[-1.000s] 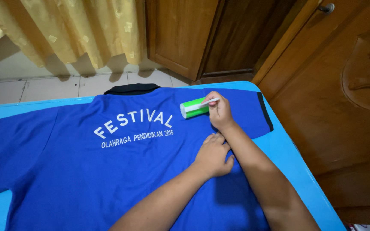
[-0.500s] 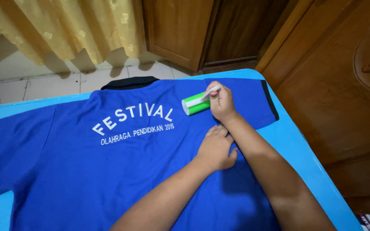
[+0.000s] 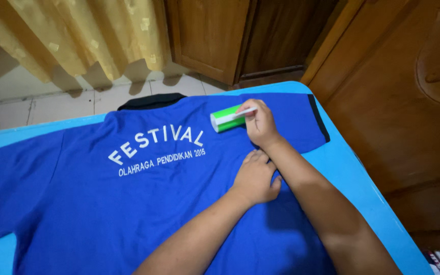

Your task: The person uses a lint roller to clean a folded white and red t-shirt on a blue table, then places it in a wooden wardrobe. They then retrieve a blue t-shirt, lay it flat on the table, and roll the lint roller over its surface to remove lint.

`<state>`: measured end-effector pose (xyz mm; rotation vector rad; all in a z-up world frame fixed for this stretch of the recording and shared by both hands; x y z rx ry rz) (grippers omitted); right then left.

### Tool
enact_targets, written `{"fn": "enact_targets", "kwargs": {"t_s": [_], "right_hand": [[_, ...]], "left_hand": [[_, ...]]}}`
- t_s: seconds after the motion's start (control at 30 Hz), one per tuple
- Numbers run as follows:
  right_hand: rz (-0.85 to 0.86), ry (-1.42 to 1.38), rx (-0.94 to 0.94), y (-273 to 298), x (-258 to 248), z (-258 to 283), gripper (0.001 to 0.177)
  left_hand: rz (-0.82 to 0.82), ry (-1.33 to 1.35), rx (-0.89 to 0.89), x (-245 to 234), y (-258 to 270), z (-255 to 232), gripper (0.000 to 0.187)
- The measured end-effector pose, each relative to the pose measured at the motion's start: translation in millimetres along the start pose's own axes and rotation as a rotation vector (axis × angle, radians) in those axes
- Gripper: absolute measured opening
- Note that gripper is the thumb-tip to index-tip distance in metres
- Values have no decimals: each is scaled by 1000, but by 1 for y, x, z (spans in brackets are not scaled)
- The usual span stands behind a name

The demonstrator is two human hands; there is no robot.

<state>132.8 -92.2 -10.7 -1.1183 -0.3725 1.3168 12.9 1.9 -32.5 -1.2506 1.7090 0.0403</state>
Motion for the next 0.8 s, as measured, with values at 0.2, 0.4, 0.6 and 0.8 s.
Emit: {"fn": "enact_targets", "kwargs": {"t_s": [0.2,0.4,0.6,0.8], "right_hand": [[28,-23,73,-1,-3,0,25],[30,45,-13,1,-1,9,32],[-17,-39,-20,-1,1,10,30],[10,8,48,0,1,9,32]], "left_hand": [[-11,11,4,-2,-2,0,44],[-26,45,23,-7,-2,-3,42],[-66,71,52,-7,-3,-3,40],[-55,58,47,-6,-1,-2,39]]}}
Point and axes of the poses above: each hand's wrist, its own y-axis away from the middle knuckle, its own x-axis out of the palm, z = x × y, the point moved 1 cm from there along -y, towards the middle knuckle, and after that the axes turned 6 degrees about -z, right-handed, at the moved point
